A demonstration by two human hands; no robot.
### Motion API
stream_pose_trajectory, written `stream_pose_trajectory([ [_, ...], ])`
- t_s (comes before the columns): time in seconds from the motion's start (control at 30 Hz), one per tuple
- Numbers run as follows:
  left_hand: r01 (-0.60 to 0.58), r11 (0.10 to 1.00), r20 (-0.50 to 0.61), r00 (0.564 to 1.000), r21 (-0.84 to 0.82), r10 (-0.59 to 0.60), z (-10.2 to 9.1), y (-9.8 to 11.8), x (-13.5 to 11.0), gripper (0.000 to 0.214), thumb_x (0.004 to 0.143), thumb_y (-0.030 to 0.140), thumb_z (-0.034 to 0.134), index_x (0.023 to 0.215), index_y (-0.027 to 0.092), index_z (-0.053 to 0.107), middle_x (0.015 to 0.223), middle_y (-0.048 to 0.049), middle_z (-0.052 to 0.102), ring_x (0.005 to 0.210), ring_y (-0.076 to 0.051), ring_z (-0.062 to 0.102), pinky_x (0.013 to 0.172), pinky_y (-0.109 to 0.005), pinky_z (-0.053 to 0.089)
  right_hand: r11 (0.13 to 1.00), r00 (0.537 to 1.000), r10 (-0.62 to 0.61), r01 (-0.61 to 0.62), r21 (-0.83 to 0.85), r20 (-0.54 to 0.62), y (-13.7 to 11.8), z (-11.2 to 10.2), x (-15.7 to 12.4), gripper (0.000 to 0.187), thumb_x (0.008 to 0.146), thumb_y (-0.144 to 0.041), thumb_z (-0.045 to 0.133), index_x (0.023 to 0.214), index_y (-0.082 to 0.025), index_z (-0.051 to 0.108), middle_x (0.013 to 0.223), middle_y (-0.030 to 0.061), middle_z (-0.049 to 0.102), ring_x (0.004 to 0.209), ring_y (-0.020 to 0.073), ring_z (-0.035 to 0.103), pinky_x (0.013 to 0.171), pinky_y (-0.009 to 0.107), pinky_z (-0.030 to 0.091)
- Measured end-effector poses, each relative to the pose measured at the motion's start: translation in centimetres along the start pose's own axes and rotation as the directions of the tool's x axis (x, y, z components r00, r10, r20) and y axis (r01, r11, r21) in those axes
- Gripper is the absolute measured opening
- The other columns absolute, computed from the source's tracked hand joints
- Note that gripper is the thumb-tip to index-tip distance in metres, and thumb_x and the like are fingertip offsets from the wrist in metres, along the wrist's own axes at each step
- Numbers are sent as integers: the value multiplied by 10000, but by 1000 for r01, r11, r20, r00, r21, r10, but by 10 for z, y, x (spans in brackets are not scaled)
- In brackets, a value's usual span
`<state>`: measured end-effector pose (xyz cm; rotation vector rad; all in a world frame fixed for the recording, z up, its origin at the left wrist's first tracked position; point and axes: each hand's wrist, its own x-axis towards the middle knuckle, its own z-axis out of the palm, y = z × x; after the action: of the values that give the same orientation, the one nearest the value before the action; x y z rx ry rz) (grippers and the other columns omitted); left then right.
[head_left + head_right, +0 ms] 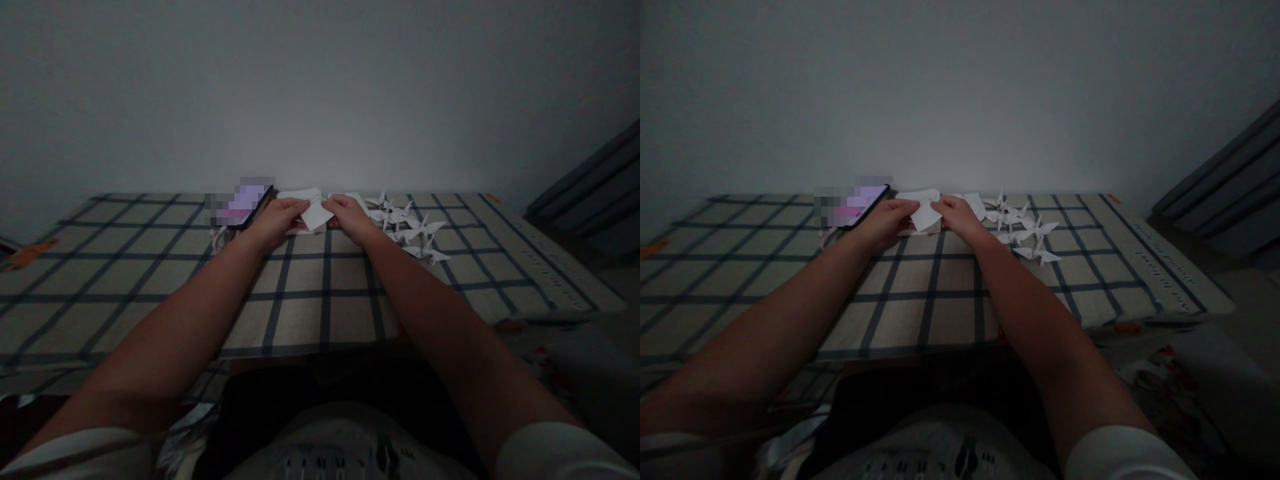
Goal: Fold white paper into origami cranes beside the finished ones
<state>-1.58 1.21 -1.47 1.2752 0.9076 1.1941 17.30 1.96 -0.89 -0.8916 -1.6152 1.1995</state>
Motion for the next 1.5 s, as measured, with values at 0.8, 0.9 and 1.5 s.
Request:
stream_pose_trajectory([
  [0.8, 61, 996, -7, 998, -63, -62, 8, 11, -4, 398, 706, 116, 621, 1082, 86, 748, 965, -96, 764, 770, -149, 698, 686, -243, 582, 1000, 997, -23, 24, 14, -71, 6, -1, 4, 236, 870, -317, 619, 701, -190, 516, 646, -38, 497, 588, 91, 459, 530, 227, 350],
  [0.9, 56, 997, -18, 998, -52, -57, 9, 12, -4, 422, 695, 107, 585, 1085, 71, 743, 974, -109, 761, 776, -162, 699, 693, -266, 592, 1000, 997, -5, 6, 6, -83, 4, -1, 3, 214, 863, -305, 618, 709, -187, 528, 652, -39, 504, 587, 87, 461, 536, 226, 354],
  [1.5, 49, 998, -14, 999, -35, -50, 7, 14, -5, 472, 727, 116, 635, 1194, 123, 701, 943, -81, 729, 741, -147, 675, 633, -247, 572, 999, 993, -41, 41, 0, -112, 6, -3, 5, 253, 876, -273, 606, 660, -188, 503, 616, -46, 472, 553, 85, 452, 509, 229, 326],
])
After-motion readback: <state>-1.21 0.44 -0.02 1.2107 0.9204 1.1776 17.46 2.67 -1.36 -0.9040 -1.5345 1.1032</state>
